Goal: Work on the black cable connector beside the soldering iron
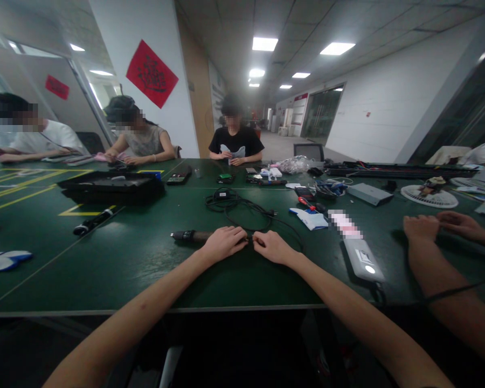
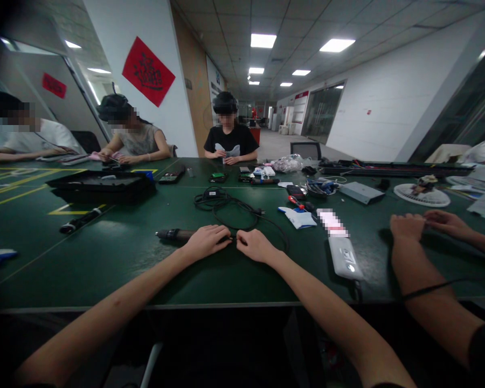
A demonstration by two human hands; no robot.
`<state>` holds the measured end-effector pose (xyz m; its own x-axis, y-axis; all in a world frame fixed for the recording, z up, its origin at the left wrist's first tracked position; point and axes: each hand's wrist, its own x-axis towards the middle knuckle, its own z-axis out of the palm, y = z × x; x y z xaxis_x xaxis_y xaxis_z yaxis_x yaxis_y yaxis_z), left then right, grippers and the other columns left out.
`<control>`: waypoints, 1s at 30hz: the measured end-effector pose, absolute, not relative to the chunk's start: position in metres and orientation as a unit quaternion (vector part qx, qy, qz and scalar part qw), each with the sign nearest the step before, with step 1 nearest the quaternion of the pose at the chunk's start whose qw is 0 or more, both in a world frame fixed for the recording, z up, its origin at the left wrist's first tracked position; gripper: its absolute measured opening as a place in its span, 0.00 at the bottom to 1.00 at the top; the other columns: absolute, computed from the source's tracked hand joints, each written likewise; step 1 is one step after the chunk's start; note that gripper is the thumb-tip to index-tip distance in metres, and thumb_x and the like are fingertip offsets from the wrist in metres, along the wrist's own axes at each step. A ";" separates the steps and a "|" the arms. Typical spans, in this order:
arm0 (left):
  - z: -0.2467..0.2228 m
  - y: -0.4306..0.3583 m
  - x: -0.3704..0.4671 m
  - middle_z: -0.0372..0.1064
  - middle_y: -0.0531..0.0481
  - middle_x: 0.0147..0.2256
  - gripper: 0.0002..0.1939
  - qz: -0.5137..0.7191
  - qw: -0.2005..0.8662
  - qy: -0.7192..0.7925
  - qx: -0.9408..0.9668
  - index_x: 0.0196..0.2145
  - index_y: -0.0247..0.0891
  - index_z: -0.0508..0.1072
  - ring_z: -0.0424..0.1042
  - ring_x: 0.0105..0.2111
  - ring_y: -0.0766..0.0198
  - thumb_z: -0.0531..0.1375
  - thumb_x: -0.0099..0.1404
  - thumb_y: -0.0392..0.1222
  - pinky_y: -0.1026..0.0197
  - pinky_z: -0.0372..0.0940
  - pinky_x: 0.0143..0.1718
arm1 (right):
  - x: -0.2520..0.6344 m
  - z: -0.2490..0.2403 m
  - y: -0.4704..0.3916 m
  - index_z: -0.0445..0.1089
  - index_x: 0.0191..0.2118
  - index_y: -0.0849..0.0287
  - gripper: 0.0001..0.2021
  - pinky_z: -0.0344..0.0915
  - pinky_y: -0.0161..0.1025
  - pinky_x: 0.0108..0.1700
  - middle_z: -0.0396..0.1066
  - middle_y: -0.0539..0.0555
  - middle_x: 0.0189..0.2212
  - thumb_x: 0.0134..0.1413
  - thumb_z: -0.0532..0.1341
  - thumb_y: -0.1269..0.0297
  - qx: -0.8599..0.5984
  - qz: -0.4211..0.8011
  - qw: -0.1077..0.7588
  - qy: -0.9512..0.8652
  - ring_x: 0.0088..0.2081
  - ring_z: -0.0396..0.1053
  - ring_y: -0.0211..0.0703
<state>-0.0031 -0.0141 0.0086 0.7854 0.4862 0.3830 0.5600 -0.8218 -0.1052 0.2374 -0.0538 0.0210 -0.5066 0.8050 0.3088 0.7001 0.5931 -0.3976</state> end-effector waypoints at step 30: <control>0.007 -0.012 -0.003 0.72 0.49 0.45 0.11 -0.159 0.121 -0.274 -0.941 0.50 0.43 0.69 0.74 0.44 0.59 0.53 0.78 0.49 0.56 0.64 0.44 | 0.238 0.018 -0.051 0.69 0.35 0.60 0.04 0.47 0.34 0.32 0.66 0.46 0.24 0.63 0.62 0.71 -0.429 0.102 0.238 -0.866 0.25 0.58 0.34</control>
